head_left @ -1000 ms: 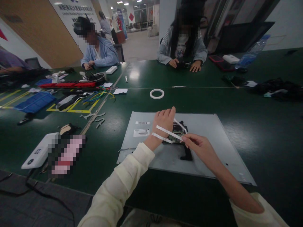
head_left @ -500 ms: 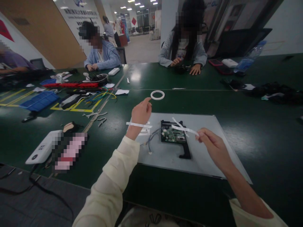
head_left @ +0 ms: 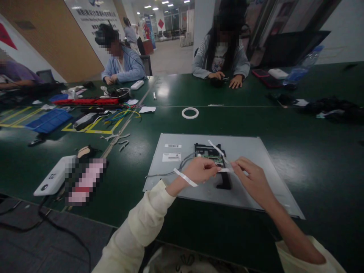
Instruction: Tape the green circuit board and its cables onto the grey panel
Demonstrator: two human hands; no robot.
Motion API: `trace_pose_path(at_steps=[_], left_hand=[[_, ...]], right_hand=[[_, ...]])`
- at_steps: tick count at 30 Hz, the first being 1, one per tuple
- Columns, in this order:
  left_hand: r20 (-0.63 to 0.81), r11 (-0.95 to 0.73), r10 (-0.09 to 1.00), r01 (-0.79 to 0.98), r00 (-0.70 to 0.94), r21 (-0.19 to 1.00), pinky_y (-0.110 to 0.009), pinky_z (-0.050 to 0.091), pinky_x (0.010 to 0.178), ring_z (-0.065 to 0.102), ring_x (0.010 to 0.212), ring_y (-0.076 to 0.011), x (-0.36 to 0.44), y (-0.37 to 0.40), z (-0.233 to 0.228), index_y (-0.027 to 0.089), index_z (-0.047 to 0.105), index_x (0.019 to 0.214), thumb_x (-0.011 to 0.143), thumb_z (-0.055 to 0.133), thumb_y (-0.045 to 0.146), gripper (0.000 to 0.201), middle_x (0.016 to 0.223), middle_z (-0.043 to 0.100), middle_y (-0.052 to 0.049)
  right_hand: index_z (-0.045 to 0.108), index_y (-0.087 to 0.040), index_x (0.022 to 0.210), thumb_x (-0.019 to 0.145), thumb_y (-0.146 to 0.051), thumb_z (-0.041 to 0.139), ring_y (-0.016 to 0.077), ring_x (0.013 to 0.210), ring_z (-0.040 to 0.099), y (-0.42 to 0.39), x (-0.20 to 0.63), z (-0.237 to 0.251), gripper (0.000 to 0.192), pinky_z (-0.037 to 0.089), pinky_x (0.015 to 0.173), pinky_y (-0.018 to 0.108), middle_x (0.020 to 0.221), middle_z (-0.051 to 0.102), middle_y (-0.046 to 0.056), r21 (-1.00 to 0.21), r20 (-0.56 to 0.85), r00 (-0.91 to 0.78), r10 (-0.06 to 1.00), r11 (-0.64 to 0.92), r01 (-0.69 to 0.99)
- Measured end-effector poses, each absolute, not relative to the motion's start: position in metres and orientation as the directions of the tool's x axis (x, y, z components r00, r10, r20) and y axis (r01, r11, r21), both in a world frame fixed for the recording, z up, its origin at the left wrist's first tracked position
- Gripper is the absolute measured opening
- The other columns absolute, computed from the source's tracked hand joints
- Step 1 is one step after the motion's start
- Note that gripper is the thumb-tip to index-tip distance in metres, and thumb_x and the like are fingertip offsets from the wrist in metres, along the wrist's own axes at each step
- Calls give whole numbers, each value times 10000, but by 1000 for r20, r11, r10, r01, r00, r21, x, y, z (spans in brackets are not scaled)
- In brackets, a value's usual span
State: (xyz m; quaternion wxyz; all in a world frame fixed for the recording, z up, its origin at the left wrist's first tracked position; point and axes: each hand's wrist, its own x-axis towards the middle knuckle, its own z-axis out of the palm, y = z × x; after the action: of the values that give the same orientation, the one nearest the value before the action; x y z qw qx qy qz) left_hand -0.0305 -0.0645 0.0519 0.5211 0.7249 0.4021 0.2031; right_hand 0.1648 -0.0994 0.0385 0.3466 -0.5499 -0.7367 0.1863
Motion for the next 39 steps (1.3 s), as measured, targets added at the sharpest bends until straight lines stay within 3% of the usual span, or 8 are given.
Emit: trace_pose_path(at_steps=[5,10,15,18,24,30,35,39], left_hand=[[18,-289,795,353,606,890,-173,258,468,368,466,-47,-25,-71,48,142,507,576,823,535,309,299,491,441,63],[28,-299,730,282,683,912,-174,248,460,356,457,-48,-24,-78,53,140,558,635,833,526,330,276,482,420,65],[1,-262,733,280,681,924,-170,248,448,366,440,-45,-25,-77,46,141,558,635,833,523,352,292,462,427,69],[-63,-189,752,307,656,933,-170,248,422,388,414,-50,-25,-76,41,144,571,646,830,520,358,287,441,442,70],[-169,-63,808,368,564,928,-173,334,445,430,390,-67,-21,-83,37,139,664,756,852,488,346,288,413,462,63],[-165,-131,779,414,605,901,-183,375,467,470,395,-84,-17,-87,29,141,683,745,850,463,259,271,413,490,49],[-190,-91,806,435,561,896,-182,393,500,474,411,-80,-18,-86,30,157,701,769,848,478,311,282,416,500,50],[-165,-83,813,392,558,916,-176,384,485,462,406,-73,-19,-88,33,161,700,821,858,461,331,296,420,482,54]], right_hand=[[498,-173,645,931,-378,372,135,614,470,-100,168,32,373,337,588,265,653,487,22,-571,347,-87,934,284,770],[551,-170,1143,938,-403,325,189,908,562,-100,169,33,384,438,752,302,1016,597,93,-738,329,-12,944,266,620],[652,-160,757,905,-462,389,141,629,550,-108,163,42,427,425,569,232,686,612,40,-848,45,-318,947,204,489],[596,-156,604,840,-471,501,126,568,507,-108,163,44,405,373,496,211,582,558,16,-830,-19,-316,949,161,534],[618,-163,615,839,-474,496,116,525,509,-106,175,36,403,355,481,206,556,561,0,-800,-25,-255,967,133,585],[632,-178,664,867,-491,439,108,375,465,-114,176,27,421,349,425,203,396,485,-33,-745,-94,-263,960,107,659],[615,-189,567,879,-457,408,114,444,530,-113,180,27,460,381,478,207,482,574,-15,-689,-26,-266,964,176,703],[680,-209,705,873,-418,426,117,477,556,-112,184,23,369,388,503,211,525,596,-21,-639,76,-271,960,255,725]])
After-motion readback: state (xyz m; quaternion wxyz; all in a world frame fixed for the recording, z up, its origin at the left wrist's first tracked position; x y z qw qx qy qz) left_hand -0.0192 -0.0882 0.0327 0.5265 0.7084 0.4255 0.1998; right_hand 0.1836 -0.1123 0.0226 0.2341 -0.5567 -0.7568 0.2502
